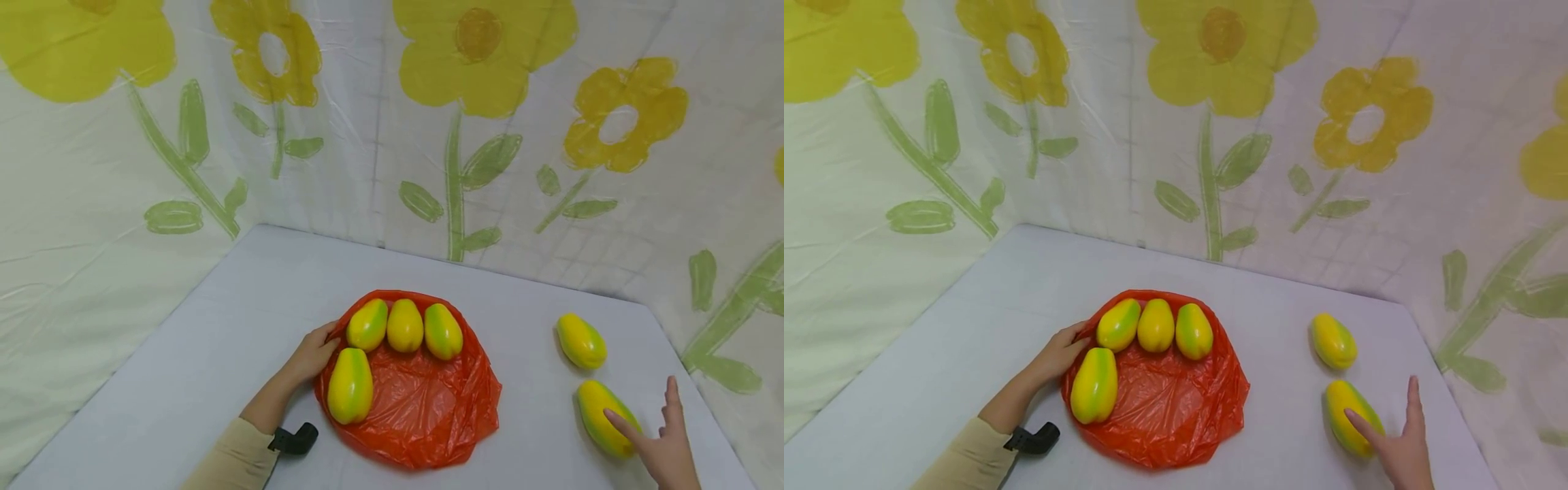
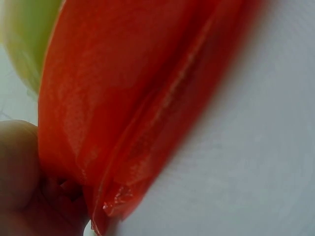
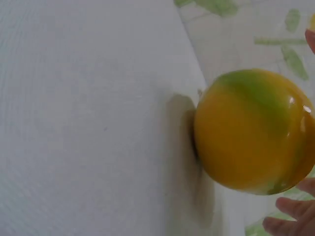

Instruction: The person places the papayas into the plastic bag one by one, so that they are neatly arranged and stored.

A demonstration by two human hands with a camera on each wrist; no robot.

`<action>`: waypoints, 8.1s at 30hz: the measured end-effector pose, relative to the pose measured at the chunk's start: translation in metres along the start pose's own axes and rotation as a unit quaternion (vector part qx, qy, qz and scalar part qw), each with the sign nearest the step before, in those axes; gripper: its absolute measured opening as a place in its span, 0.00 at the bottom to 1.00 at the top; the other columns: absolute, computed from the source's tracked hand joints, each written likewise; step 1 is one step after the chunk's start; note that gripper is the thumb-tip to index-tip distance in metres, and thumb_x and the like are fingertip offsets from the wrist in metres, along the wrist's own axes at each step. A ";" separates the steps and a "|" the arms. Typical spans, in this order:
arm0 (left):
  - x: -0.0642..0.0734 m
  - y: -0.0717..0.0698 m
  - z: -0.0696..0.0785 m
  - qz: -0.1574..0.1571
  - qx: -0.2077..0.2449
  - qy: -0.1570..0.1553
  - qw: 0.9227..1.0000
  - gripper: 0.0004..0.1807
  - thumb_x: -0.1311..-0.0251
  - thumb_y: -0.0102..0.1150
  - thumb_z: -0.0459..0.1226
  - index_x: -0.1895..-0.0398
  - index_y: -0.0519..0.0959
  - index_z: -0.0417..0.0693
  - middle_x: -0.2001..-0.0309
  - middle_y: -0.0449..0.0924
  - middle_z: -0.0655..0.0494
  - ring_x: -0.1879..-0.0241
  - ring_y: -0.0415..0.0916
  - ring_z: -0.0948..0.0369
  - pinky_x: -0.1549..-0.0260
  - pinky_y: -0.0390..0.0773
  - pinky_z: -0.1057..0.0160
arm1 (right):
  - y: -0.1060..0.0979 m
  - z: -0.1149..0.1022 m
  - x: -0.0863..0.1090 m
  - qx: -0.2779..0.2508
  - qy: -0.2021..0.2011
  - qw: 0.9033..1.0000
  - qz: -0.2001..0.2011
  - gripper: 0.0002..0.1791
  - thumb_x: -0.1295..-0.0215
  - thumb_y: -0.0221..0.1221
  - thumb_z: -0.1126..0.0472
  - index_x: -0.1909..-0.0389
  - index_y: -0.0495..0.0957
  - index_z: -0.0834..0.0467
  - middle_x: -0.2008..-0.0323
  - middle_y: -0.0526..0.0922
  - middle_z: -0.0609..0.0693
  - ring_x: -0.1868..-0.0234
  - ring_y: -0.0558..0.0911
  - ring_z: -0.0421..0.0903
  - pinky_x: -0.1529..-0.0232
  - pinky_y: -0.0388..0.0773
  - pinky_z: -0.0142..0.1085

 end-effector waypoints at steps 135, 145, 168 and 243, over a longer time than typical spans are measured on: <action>0.001 -0.001 0.001 0.001 -0.014 0.010 1.000 0.23 0.33 0.43 0.34 0.35 0.65 0.42 0.39 0.71 0.43 0.44 0.72 0.51 0.43 0.72 0.48 | 0.191 -0.162 0.140 -0.298 -0.169 0.934 -0.096 0.36 0.42 0.62 0.56 0.35 0.59 0.36 0.40 0.64 0.40 0.46 0.66 0.45 0.54 0.75 0.25; -0.001 0.000 -0.001 -0.001 -0.019 0.004 1.000 0.23 0.33 0.43 0.34 0.35 0.65 0.41 0.39 0.71 0.43 0.42 0.71 0.51 0.42 0.71 0.48 | 0.224 -0.171 0.159 -0.292 -0.161 0.931 -0.150 0.38 0.46 0.64 0.53 0.35 0.58 0.35 0.42 0.65 0.48 0.47 0.67 0.50 0.55 0.78 0.32; -0.001 -0.001 0.000 -0.003 -0.013 0.007 1.000 0.23 0.33 0.42 0.35 0.35 0.65 0.43 0.39 0.71 0.45 0.43 0.72 0.52 0.43 0.72 0.48 | 0.258 -0.178 0.182 -0.225 -0.190 0.918 -0.266 0.42 0.47 0.63 0.49 0.33 0.51 0.34 0.35 0.57 0.48 0.43 0.63 0.50 0.46 0.74 0.43; 0.000 -0.002 0.000 -0.002 -0.012 0.020 1.000 0.22 0.32 0.42 0.33 0.35 0.65 0.40 0.39 0.71 0.42 0.42 0.71 0.50 0.41 0.70 0.47 | 0.231 -0.183 0.155 -0.168 -0.198 0.939 -0.226 0.53 0.50 0.67 0.51 0.30 0.42 0.42 0.28 0.44 0.46 0.28 0.45 0.57 0.36 0.56 0.62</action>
Point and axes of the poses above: each hand's wrist, its own x-axis away from the middle knuckle, its own y-axis out of the palm, z = x × y, the point moved 8 cm from there along -x, towards the middle knuckle
